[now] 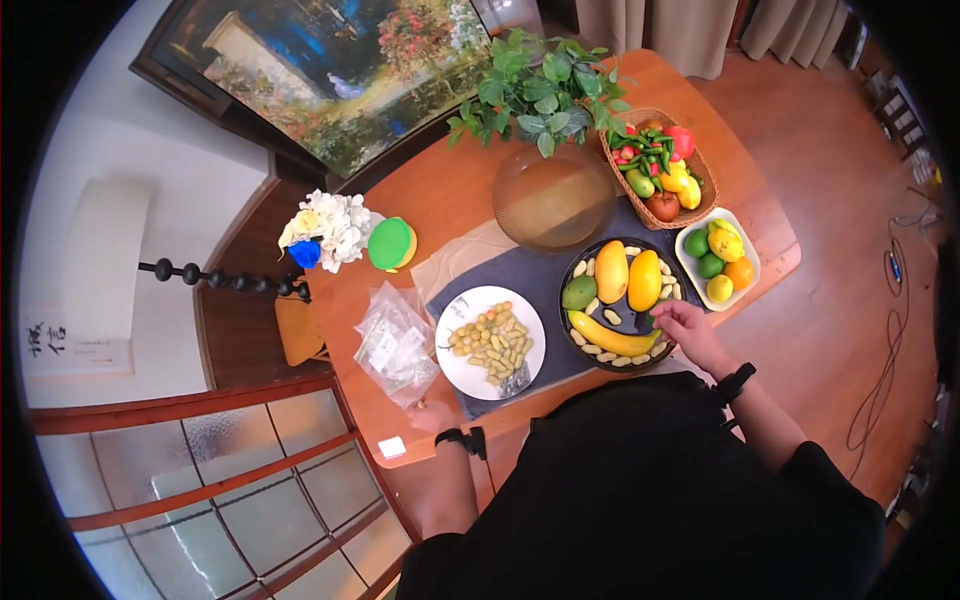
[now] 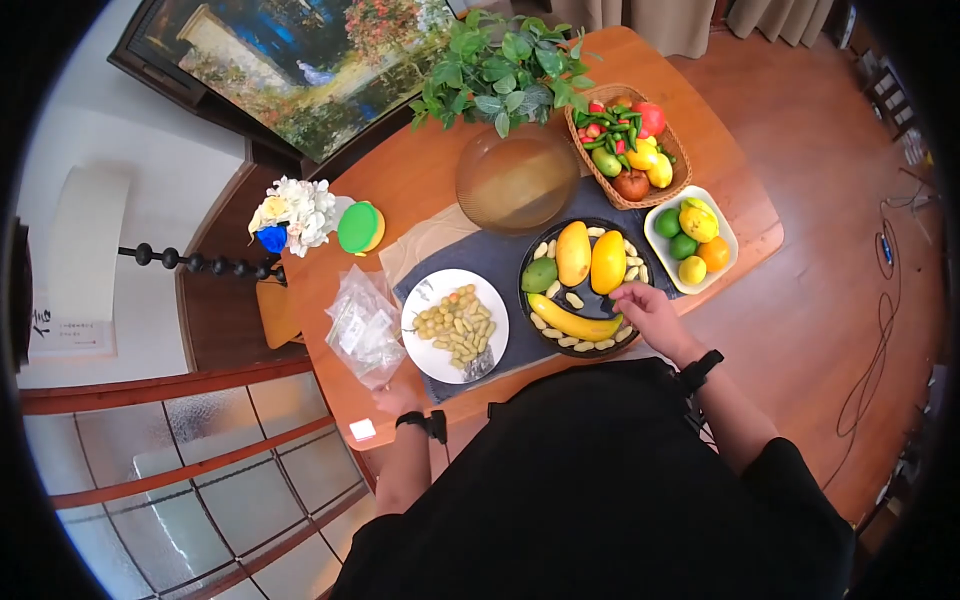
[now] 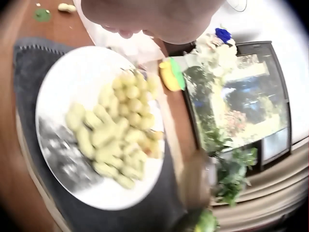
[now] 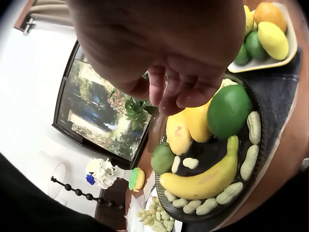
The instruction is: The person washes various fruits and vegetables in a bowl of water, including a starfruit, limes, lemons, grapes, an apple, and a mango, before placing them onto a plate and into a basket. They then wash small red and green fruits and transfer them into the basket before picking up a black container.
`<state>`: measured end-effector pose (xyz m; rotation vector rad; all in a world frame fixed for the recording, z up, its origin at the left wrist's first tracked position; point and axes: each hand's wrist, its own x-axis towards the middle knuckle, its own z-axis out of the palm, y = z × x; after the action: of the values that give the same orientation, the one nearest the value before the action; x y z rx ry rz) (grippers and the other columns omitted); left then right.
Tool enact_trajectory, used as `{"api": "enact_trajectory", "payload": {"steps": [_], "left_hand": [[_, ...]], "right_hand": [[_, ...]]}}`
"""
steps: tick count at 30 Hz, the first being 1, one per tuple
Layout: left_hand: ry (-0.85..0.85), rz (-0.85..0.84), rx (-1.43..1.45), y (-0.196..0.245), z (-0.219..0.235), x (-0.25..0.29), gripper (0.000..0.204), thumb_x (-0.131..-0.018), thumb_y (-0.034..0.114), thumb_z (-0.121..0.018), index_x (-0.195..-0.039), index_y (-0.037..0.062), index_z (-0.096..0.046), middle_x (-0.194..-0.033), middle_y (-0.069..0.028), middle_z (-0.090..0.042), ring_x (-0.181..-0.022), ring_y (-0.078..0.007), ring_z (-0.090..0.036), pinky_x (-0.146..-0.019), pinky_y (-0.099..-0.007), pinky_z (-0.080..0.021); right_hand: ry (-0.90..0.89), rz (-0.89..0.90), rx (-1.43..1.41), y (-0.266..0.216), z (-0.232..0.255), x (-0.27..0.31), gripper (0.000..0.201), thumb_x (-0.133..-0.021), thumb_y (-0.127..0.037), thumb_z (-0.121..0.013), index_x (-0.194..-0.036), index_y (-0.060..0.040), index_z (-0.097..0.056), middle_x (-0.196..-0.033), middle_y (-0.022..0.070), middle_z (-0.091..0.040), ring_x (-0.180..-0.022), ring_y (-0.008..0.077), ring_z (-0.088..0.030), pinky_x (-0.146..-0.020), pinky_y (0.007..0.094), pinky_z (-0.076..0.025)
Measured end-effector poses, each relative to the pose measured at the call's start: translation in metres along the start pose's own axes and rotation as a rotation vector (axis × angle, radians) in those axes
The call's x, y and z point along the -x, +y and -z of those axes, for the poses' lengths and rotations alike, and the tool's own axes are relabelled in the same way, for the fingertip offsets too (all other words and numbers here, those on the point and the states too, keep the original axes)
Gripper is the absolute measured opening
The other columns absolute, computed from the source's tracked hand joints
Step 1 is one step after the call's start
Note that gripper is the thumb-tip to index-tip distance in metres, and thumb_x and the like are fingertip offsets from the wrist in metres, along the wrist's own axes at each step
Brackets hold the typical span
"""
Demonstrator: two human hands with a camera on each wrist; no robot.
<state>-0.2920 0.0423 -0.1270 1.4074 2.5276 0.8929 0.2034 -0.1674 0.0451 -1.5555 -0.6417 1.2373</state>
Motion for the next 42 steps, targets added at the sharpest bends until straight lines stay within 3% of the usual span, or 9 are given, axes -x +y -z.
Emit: {"api": "enact_trajectory", "payload": {"steps": [2, 5, 7, 13, 15, 20, 29, 40, 42], "left_hand": [[0.07, 0.06, -0.226, -0.011, 0.004, -0.015, 0.035, -0.087, 0.017, -0.062, -0.113, -0.0058, -0.058, -0.107, -0.0254, -0.066, -0.099, -0.0369, -0.065, -0.086, -0.0457, -0.051], [-0.159, 0.091, -0.145, -0.022, 0.012, -0.036, 0.039, -0.085, 0.019, -0.065, -0.113, -0.0062, -0.059, -0.107, -0.0296, -0.066, -0.103, -0.0412, -0.065, -0.089, -0.0478, -0.051], [-0.462, -0.08, -0.309, -0.014, 0.02, -0.041, 0.036, -0.084, 0.014, -0.064, -0.112, -0.0069, -0.058, -0.105, -0.0314, -0.065, -0.099, -0.0442, -0.065, -0.089, -0.049, -0.052], [-0.372, 0.023, -0.279, -0.001, 0.008, -0.031, 0.027, -0.086, 0.006, -0.053, -0.106, -0.0098, -0.06, -0.104, -0.0317, -0.066, -0.094, -0.0488, -0.065, -0.083, -0.0501, -0.053], [-0.276, -0.178, 0.032, 0.019, 0.015, -0.02, 0.026, -0.086, 0.002, -0.054, -0.108, -0.0091, -0.061, -0.104, -0.0301, -0.066, -0.095, -0.0468, -0.064, -0.084, -0.0486, -0.051], [-0.427, -0.52, 0.203, 0.115, 0.042, 0.049, 0.023, -0.086, 0.002, -0.06, -0.108, -0.005, -0.062, -0.103, -0.0234, -0.063, -0.097, -0.0385, -0.061, -0.084, -0.045, -0.049], [-0.605, -0.842, 0.035, 0.145, 0.028, 0.064, 0.027, -0.082, 0.0, -0.064, -0.109, -0.0017, -0.063, -0.104, -0.0213, -0.058, -0.097, -0.0397, -0.059, -0.086, -0.0434, -0.048], [-0.57, -0.767, 0.166, 0.149, 0.028, 0.088, 0.026, -0.081, -0.004, -0.059, -0.106, -0.0017, -0.062, -0.104, -0.0198, -0.056, -0.097, -0.0401, -0.057, -0.087, -0.0437, -0.047], [-0.681, -1.017, 0.316, 0.185, 0.043, 0.108, 0.024, -0.08, -0.004, -0.058, -0.103, -0.0019, -0.063, -0.103, -0.0195, -0.058, -0.097, -0.0386, -0.057, -0.085, -0.0427, -0.047]], "right_hand": [[-0.024, 0.023, 0.037, 0.004, -0.002, -0.001, 0.017, -0.098, -0.008, -0.054, -0.11, 0.0005, -0.063, -0.093, 0.0037, -0.064, -0.08, 0.0085, -0.059, -0.071, 0.0237, -0.051], [0.003, -0.007, -0.015, -0.001, -0.004, 0.002, 0.017, -0.098, -0.008, -0.054, -0.11, 0.0002, -0.062, -0.093, 0.0033, -0.063, -0.08, 0.0084, -0.059, -0.071, 0.0234, -0.051], [0.017, -0.026, 0.019, -0.006, 0.001, 0.004, 0.017, -0.098, -0.008, -0.054, -0.11, 0.0, -0.062, -0.094, 0.0031, -0.063, -0.08, 0.0083, -0.059, -0.071, 0.0232, -0.051], [0.042, 0.015, 0.148, -0.004, 0.013, 0.009, 0.019, -0.098, -0.01, -0.054, -0.112, -0.0005, -0.061, -0.094, 0.005, -0.063, -0.079, 0.0096, -0.059, -0.072, 0.0243, -0.051], [-0.012, -0.008, 0.57, -0.014, 0.009, 0.012, 0.023, -0.095, -0.013, -0.058, -0.114, -0.0005, -0.062, -0.096, 0.0086, -0.065, -0.081, 0.0141, -0.062, -0.075, 0.0289, -0.053], [-0.09, 0.217, 0.832, 0.001, -0.019, 0.012, 0.035, -0.083, -0.013, -0.068, -0.116, -0.0036, -0.064, -0.108, 0.017, -0.066, -0.098, 0.033, -0.064, -0.09, 0.0403, -0.052], [-0.167, 0.379, 1.109, 0.023, -0.047, -0.024, 0.028, -0.074, -0.018, -0.074, -0.097, -0.0056, -0.063, -0.095, 0.0124, -0.064, -0.096, 0.0323, -0.064, -0.084, 0.0423, -0.052], [0.154, 0.297, 0.81, -0.024, -0.007, -0.008, 0.038, -0.073, -0.022, -0.071, -0.105, -0.0016, -0.067, -0.099, 0.0182, -0.067, -0.096, 0.0339, -0.064, -0.089, 0.0411, -0.051], [0.238, 0.274, 0.754, -0.027, 0.011, -0.013, 0.038, -0.073, -0.022, -0.07, -0.105, -0.0014, -0.068, -0.099, 0.0186, -0.068, -0.096, 0.0344, -0.064, -0.089, 0.0415, -0.051]]}}
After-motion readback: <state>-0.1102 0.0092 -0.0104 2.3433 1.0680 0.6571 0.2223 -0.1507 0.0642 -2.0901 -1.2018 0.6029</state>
